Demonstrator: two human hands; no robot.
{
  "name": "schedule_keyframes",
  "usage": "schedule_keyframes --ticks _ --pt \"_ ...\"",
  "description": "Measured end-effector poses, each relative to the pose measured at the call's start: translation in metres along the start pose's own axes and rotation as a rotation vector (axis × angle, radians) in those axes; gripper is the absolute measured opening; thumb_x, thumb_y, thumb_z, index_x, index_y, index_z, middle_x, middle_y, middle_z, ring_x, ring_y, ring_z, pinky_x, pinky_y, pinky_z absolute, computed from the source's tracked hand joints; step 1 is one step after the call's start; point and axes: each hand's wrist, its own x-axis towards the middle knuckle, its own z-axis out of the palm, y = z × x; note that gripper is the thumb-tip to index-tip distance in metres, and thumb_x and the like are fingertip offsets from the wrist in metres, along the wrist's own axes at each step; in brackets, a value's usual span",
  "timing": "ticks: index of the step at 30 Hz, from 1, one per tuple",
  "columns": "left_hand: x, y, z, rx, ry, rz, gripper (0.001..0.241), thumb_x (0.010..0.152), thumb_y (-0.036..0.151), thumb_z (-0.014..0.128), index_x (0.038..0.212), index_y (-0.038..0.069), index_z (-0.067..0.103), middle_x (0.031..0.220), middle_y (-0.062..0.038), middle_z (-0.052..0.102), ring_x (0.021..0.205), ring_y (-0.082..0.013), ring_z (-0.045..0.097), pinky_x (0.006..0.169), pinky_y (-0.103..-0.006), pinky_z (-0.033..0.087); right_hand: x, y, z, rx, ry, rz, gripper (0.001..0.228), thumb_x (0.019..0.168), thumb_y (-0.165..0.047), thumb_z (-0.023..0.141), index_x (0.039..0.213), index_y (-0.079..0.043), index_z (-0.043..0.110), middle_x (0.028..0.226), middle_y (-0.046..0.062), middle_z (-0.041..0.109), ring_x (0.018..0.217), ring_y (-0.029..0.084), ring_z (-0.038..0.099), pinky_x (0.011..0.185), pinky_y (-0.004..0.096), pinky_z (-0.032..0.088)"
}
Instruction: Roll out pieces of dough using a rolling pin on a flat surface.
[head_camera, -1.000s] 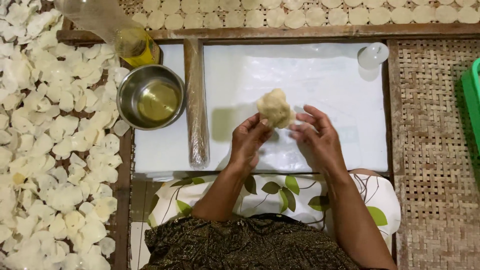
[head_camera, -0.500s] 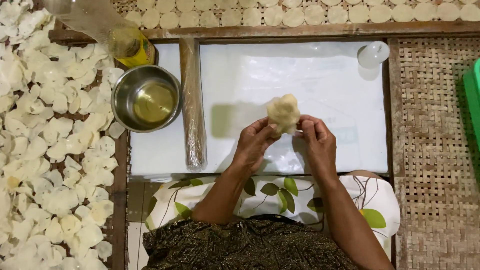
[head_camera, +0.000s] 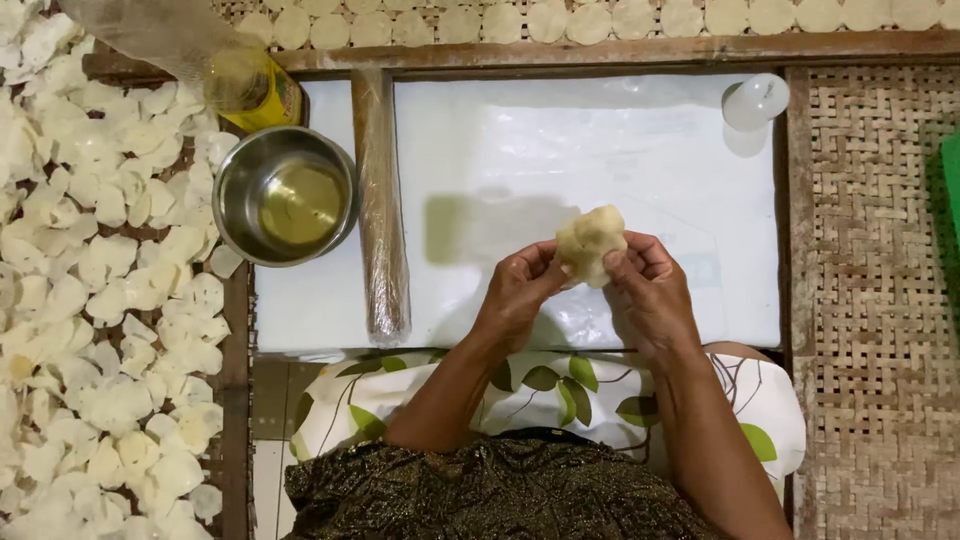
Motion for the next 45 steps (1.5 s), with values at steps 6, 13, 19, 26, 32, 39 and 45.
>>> schedule_keyframes --ticks 6,13,19,26,32,39,45 --pt "0.001 0.003 -0.007 -0.047 -0.06 0.009 0.033 0.092 0.005 0.073 0.124 -0.002 0.068 0.103 -0.011 0.067 0.096 -0.018 0.067 0.09 -0.0371 0.061 0.017 0.02 -0.018 0.23 -0.109 0.074 0.03 0.089 0.003 0.073 0.116 -0.002 0.059 0.103 0.017 0.071 0.096 0.028 0.075 0.088 0.037 0.065" --pt "0.004 0.039 0.002 -0.404 -0.138 -0.082 0.074 0.092 0.017 0.063 0.161 0.018 0.035 0.125 -0.01 0.067 0.102 -0.0269 0.073 0.087 -0.0471 0.063 -0.007 0.014 0.003 -0.057 -0.028 -0.023 0.023 0.093 -0.007 0.076 0.11 -0.006 0.06 0.081 0.004 0.062 0.069 0.013 0.069 0.065 0.024 0.062" --pt "-0.001 0.021 0.018 0.194 0.216 0.034 0.059 0.092 0.049 0.074 0.136 0.011 0.064 0.093 -0.008 0.069 0.081 -0.0126 0.064 0.068 -0.0322 0.059 -0.011 0.0 0.008 -0.817 -0.091 -0.283 0.023 0.103 -0.032 0.065 0.104 -0.014 0.078 0.112 0.008 0.069 0.075 0.019 0.07 0.08 0.036 0.058" --pt "-0.011 0.019 0.042 0.466 0.361 0.144 0.049 0.101 0.059 0.051 0.115 0.013 0.063 0.092 -0.012 0.064 0.09 -0.0238 0.063 0.088 -0.0426 0.051 -0.022 -0.006 0.044 -0.71 -0.057 -0.279 0.04 0.109 -0.036 0.049 0.135 -0.013 0.067 0.111 0.012 0.066 0.099 0.019 0.061 0.085 0.038 0.052" --pt "0.002 -0.002 0.034 0.492 0.376 0.146 0.05 0.109 0.055 0.036 0.102 0.012 0.059 0.085 -0.013 0.059 0.086 -0.0248 0.059 0.089 -0.0436 0.048 -0.019 -0.004 0.033 -0.628 -0.053 -0.084 0.032 0.107 -0.034 0.056 0.124 -0.012 0.071 0.098 0.013 0.072 0.091 0.018 0.063 0.08 0.039 0.055" --pt "0.008 0.011 0.009 0.642 0.238 -0.088 0.052 0.1 0.065 0.043 0.13 0.023 0.047 0.117 -0.014 0.07 0.109 -0.0387 0.07 0.093 -0.0538 0.049 -0.022 -0.029 0.03 -0.914 -0.222 -0.178 0.053 0.103 -0.034 0.048 0.155 -0.021 0.048 0.126 0.029 0.065 0.12 0.048 0.061 0.097 0.059 0.047" --pt "0.018 -0.004 -0.006 0.336 0.087 -0.13 0.087 0.092 0.085 0.043 0.142 0.014 0.043 0.131 -0.015 0.058 0.122 -0.0312 0.056 0.105 -0.0509 0.044 -0.029 -0.035 0.028 -0.777 -0.225 -0.035 0.049 0.098 -0.02 0.061 0.146 -0.009 0.057 0.115 0.025 0.068 0.102 0.032 0.064 0.093 0.051 0.052"
